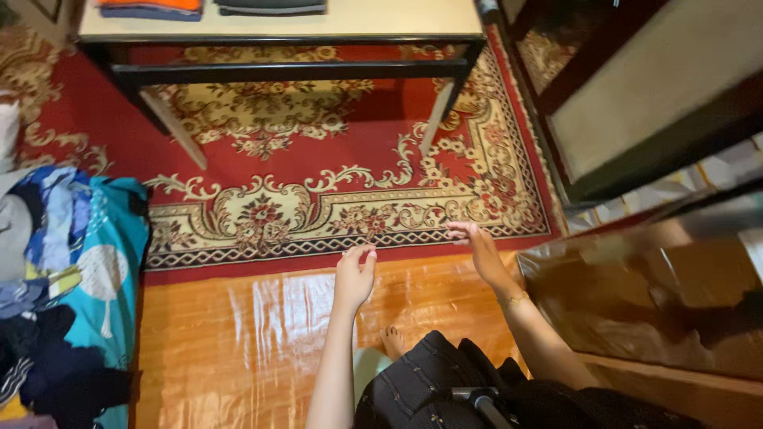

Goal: The person wipes down the inside and outside of a cabinet door and its interior shelf with a cloth, then folds clothes on a table and places them inside the cabinet.

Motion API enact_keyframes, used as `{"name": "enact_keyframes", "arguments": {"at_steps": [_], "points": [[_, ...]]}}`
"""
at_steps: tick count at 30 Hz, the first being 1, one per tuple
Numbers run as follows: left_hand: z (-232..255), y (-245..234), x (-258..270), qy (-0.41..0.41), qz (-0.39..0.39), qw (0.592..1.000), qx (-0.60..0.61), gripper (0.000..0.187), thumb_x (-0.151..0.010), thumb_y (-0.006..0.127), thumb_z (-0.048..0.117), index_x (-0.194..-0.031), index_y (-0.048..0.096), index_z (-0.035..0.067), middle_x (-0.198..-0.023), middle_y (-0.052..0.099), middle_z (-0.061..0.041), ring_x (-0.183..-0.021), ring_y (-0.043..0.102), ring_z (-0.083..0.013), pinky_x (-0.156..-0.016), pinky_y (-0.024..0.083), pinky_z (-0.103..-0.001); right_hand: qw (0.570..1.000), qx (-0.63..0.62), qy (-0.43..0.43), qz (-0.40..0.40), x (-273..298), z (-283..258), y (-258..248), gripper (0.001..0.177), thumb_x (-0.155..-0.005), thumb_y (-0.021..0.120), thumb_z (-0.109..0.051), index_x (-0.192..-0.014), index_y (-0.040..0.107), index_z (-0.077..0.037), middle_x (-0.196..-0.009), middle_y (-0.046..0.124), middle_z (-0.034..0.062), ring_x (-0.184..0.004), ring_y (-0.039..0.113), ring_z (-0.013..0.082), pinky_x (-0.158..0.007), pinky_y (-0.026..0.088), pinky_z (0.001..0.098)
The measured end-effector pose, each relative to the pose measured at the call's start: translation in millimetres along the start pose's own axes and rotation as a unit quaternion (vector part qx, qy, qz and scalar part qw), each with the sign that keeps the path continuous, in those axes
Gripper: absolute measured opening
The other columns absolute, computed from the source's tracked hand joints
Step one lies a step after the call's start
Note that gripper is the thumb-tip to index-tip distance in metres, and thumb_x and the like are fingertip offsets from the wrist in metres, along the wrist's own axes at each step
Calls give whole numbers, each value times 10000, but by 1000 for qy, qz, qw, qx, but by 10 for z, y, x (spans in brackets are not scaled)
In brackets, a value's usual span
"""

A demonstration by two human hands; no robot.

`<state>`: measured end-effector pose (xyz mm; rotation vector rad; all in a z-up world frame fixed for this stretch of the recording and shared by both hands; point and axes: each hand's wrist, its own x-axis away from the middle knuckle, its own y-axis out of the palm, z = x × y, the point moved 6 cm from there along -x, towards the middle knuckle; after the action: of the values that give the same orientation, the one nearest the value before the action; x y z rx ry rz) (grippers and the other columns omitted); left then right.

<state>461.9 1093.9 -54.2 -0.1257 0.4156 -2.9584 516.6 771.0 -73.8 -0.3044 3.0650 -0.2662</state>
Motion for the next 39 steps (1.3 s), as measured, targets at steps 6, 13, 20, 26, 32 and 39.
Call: {"name": "enact_keyframes", "arguments": {"at_steps": [6,13,20,26,32,39], "points": [[-355,-376,32,21,48,998,-46,217,-927,643,186,-1047,738,32,-1050,750,-162,-1018,709,-333,-934,523,-406,997,-64,9,-41,-491,215,349,602,-1111,313,-441,-1297,640,30,-1282,693,126,-1083,645,185,-914,515,339],[-693,-990,-389,-36,81,995,-37,231,-935,645,197,-1061,737,27,-1017,749,-151,-926,719,-307,-845,555,-390,996,-21,30,-76,-1132,-75,1169,556,-1113,352,-390,-1259,670,43,-1203,724,128,-1057,683,195,-906,560,351],[-631,-1910,-1415,27,85,996,-7,249,-936,660,209,-1069,747,17,-1013,761,-167,-953,755,-291,-861,569,-371,993,-61,35,-90,-2210,-340,2039,435,-1089,424,-279,-1279,655,36,-1165,726,114,-1054,684,190,-926,539,337],[-483,-2864,-1936,42,98,993,-56,251,-925,652,207,-1063,752,23,-1029,750,-187,-991,721,-335,-896,544,-392,992,-73,92,-40,-2809,-655,2775,319,-1052,531,-175,-1240,680,34,-1126,730,92,-977,672,159,-863,549,337],[-790,-3425,-1931,42,119,990,-70,230,-918,661,184,-1050,756,21,-1023,762,-184,-1005,717,-330,-893,531,-395,995,32,52,-80,-2869,-779,3464,299,-1026,556,-202,-1227,703,-36,-1119,760,46,-1024,698,126,-883,570,308],[-872,-3742,-1859,15,110,993,-47,242,-922,631,169,-1065,752,16,-990,774,-178,-929,759,-306,-842,565,-373,995,-6,23,-94,-3068,-642,3858,292,-1038,585,-199,-1209,721,-6,-1121,753,85,-1014,693,164,-894,544,313]]}}
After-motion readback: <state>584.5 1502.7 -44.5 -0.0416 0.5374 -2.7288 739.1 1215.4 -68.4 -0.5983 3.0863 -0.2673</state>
